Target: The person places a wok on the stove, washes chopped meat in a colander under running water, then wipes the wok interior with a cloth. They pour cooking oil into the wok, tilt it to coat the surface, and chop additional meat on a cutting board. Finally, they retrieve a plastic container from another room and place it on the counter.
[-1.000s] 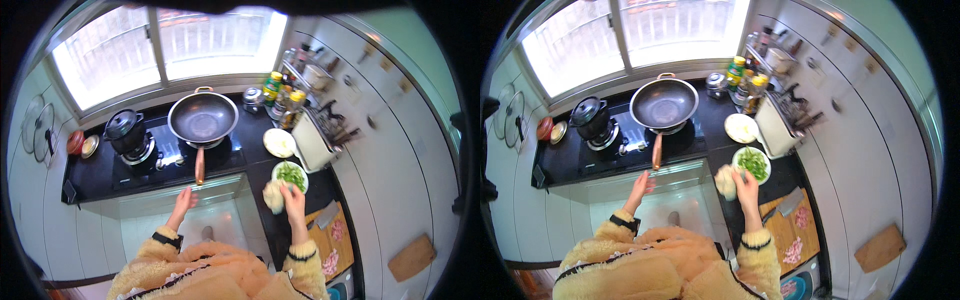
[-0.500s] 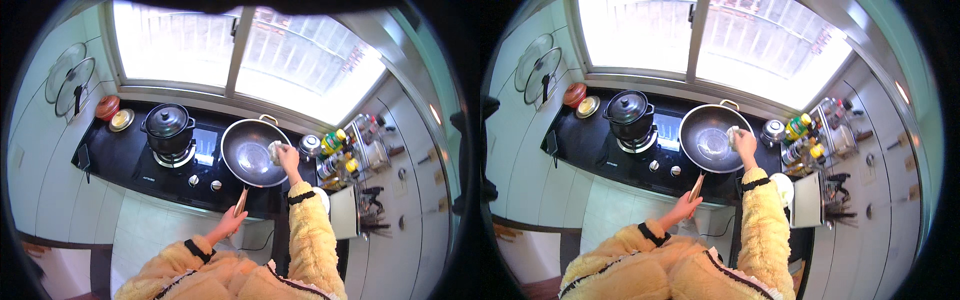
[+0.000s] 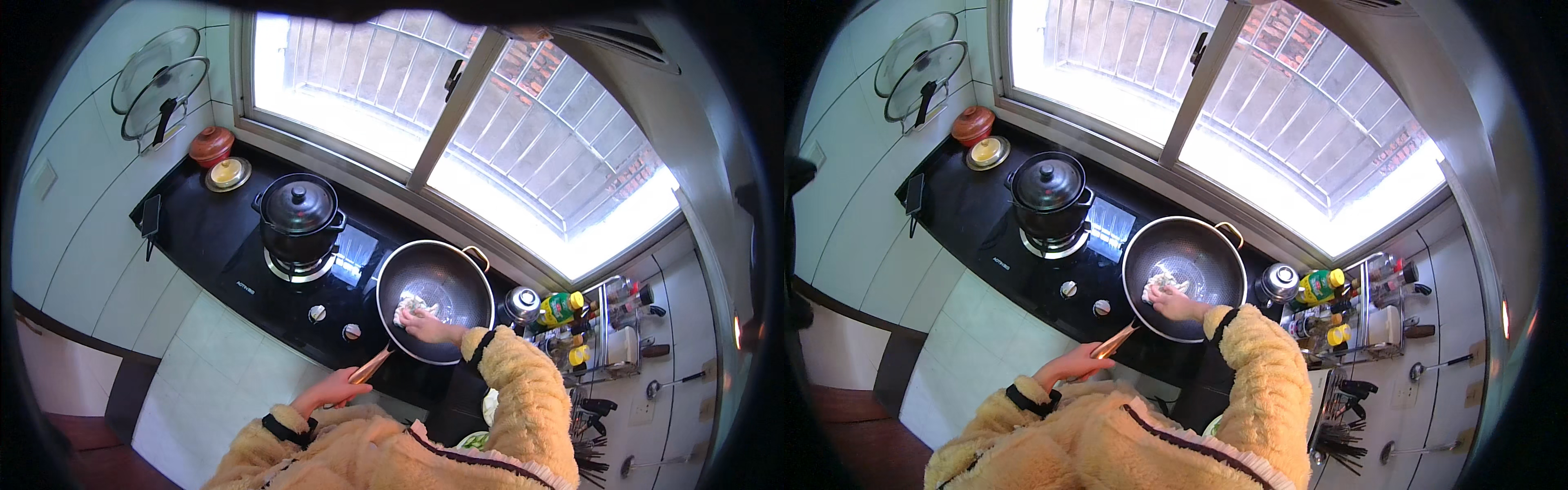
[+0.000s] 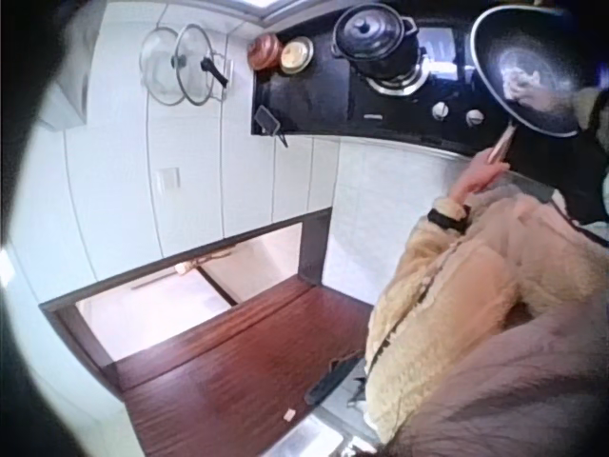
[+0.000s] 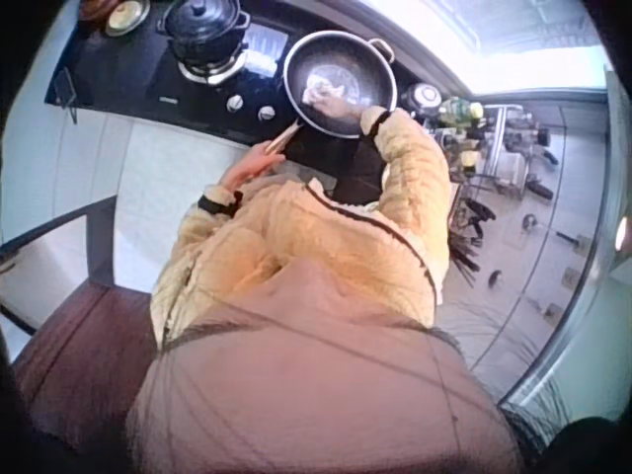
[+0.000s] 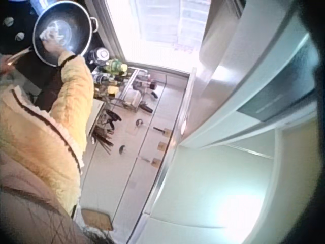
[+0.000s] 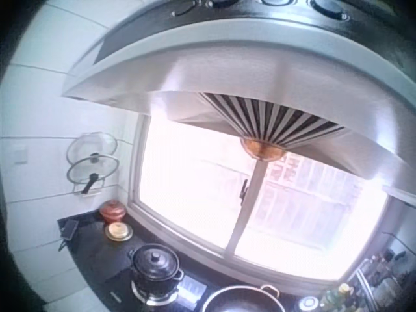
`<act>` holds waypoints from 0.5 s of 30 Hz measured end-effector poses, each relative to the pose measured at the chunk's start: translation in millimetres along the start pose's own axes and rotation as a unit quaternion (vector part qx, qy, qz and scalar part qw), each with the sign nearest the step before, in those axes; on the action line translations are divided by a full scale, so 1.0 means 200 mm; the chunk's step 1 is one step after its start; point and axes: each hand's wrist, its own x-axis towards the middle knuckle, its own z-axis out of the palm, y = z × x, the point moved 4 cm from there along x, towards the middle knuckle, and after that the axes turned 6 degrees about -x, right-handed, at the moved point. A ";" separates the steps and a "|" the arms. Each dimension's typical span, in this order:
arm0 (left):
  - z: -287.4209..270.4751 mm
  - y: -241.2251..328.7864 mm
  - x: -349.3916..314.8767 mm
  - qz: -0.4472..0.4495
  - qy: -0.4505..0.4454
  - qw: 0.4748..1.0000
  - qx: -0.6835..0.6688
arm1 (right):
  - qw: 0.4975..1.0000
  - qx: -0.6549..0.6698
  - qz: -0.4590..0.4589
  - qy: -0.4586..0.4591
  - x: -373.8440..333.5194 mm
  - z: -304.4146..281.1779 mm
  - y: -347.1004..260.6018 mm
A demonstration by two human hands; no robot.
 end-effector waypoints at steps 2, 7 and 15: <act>-0.01 0.01 0.00 -0.007 -0.009 1.000 0.004 | 0.984 0.145 0.100 -0.018 -0.02 -0.01 0.04; -0.01 0.01 -0.01 -0.001 -0.007 1.000 -0.003 | 0.995 -0.029 0.091 0.021 -0.03 -0.12 0.15; 0.04 -0.01 -0.01 0.021 0.054 0.998 -0.001 | 0.951 -0.037 0.305 -0.021 -0.05 0.02 0.45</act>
